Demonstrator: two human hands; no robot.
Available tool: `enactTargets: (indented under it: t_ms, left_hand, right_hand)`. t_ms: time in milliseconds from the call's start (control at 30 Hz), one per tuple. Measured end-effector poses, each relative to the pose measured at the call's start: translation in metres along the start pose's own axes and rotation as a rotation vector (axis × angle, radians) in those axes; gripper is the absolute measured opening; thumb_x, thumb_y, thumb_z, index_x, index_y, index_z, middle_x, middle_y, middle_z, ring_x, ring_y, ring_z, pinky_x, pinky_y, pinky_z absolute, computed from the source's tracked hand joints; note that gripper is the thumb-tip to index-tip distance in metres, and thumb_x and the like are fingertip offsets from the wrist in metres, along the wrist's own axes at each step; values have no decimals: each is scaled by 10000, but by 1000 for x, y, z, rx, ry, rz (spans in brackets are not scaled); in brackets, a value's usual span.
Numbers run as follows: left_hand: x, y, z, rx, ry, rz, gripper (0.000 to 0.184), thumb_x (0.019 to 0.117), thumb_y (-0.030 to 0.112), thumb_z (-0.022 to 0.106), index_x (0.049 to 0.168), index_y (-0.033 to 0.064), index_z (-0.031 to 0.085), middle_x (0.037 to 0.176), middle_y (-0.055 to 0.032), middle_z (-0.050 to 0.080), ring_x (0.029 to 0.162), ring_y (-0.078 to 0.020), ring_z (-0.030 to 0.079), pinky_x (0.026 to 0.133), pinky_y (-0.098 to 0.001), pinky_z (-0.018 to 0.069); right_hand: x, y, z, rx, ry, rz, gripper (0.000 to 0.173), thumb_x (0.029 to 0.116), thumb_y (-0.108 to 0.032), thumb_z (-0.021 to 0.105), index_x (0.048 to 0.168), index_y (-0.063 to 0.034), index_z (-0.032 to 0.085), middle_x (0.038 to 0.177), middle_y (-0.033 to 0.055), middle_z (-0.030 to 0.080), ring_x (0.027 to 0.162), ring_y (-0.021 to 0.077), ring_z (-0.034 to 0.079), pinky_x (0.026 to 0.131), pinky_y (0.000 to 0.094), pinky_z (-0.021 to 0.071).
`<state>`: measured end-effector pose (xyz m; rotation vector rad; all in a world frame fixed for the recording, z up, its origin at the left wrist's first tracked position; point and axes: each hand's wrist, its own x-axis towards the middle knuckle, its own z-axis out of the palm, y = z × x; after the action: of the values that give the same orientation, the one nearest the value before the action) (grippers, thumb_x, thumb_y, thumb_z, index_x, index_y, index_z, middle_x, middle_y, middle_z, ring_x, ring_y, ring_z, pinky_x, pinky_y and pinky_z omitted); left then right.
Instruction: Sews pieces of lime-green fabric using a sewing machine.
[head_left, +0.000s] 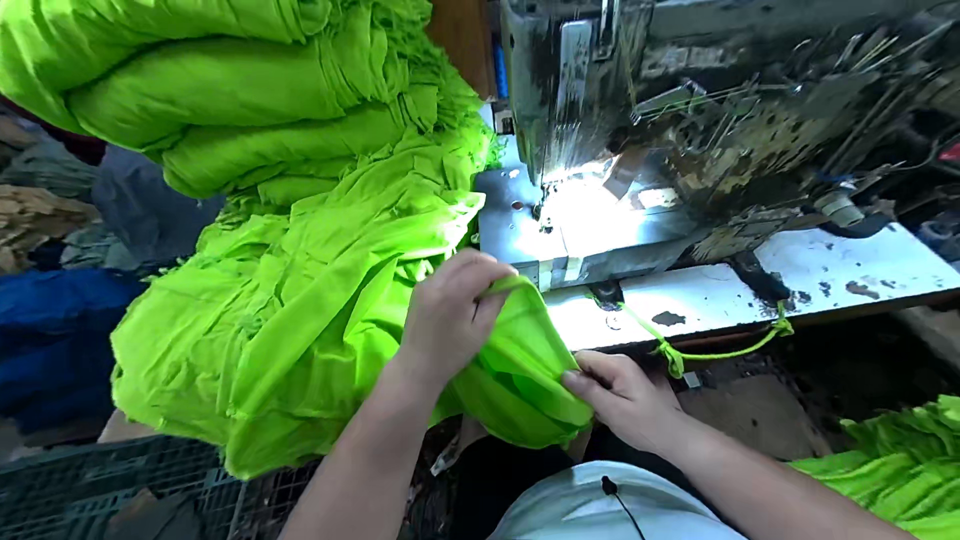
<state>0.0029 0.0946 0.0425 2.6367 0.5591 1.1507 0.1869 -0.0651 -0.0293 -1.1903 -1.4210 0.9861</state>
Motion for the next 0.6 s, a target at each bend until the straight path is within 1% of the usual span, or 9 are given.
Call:
enactTargets:
  t_ms: [67, 133, 167, 200, 233, 300, 333, 467, 600]
  left_hand:
    - [36, -5, 9, 140, -248, -178, 111, 899, 20, 679, 976, -7, 755, 967, -183, 730, 911, -327, 708, 819, -507, 551]
    - [73, -6, 20, 207, -479, -500, 136, 963, 51, 669, 1072, 34, 750, 1057, -163, 729, 1020, -329, 699, 925, -557, 540]
    - [87, -12, 26, 198, -528, -572, 143, 989, 76, 664, 1104, 29, 734, 1079, -178, 715, 1037, -339, 681, 945, -565, 517]
    - [85, -39, 42, 221, -406, -425, 113, 945, 101, 685, 999, 30, 754, 955, -170, 735, 902, -326, 716, 816, -550, 569]
    - [92, -58, 52, 202, -360, -348, 124, 946, 127, 684, 944, 21, 750, 905, -173, 728, 858, -326, 714, 776, -542, 570]
    - [116, -79, 62, 72, -429, -343, 170, 972, 127, 665, 957, -27, 737, 945, -213, 709, 926, -362, 686, 846, -568, 531]
    - [120, -98, 76, 19, -377, -293, 166, 937, 140, 682, 894, -12, 732, 873, -193, 707, 847, -342, 690, 769, -564, 547]
    - [148, -93, 77, -139, -523, -631, 102, 980, 117, 667, 987, 18, 689, 935, -124, 681, 881, -242, 655, 818, -486, 528]
    - [139, -131, 103, -118, -467, -589, 149, 912, 183, 739, 922, 39, 706, 837, -135, 701, 774, -278, 686, 705, -536, 554]
  right_hand:
    - [12, 4, 6, 198, 33, 355, 250, 1073, -241, 505, 990, -78, 674, 716, -58, 617, 525, -19, 519, 477, 160, 437]
    - [23, 6, 5, 339, 94, 521, 227, 1073, -264, 534, 1014, -83, 658, 694, -28, 610, 470, 19, 481, 434, 184, 415]
    - [29, 7, 2, 389, 117, 538, 209, 1072, -255, 538, 1010, -84, 641, 689, -18, 599, 463, 29, 468, 430, 188, 406]
    - [33, 8, -1, 432, 135, 522, 192, 1070, -234, 537, 984, -84, 621, 674, -11, 586, 454, 35, 458, 424, 189, 402]
    - [39, 9, -4, 452, 149, 483, 189, 1070, -215, 530, 941, -92, 591, 651, -13, 564, 443, 37, 451, 417, 189, 401]
    - [51, 10, -11, 470, 179, 392, 181, 1065, -175, 504, 912, -100, 565, 633, -13, 539, 426, 43, 444, 400, 194, 402]
    - [57, 11, -14, 474, 197, 369, 174, 1061, -162, 495, 914, -100, 566, 631, -11, 535, 420, 48, 440, 395, 197, 400]
    - [61, 13, -14, 490, 213, 344, 183, 1064, -157, 487, 903, -102, 555, 634, -13, 527, 421, 50, 438, 395, 198, 398]
    - [50, 12, -7, 485, 235, 315, 153, 1059, -155, 523, 926, -103, 577, 656, -24, 553, 446, 34, 468, 410, 184, 419]
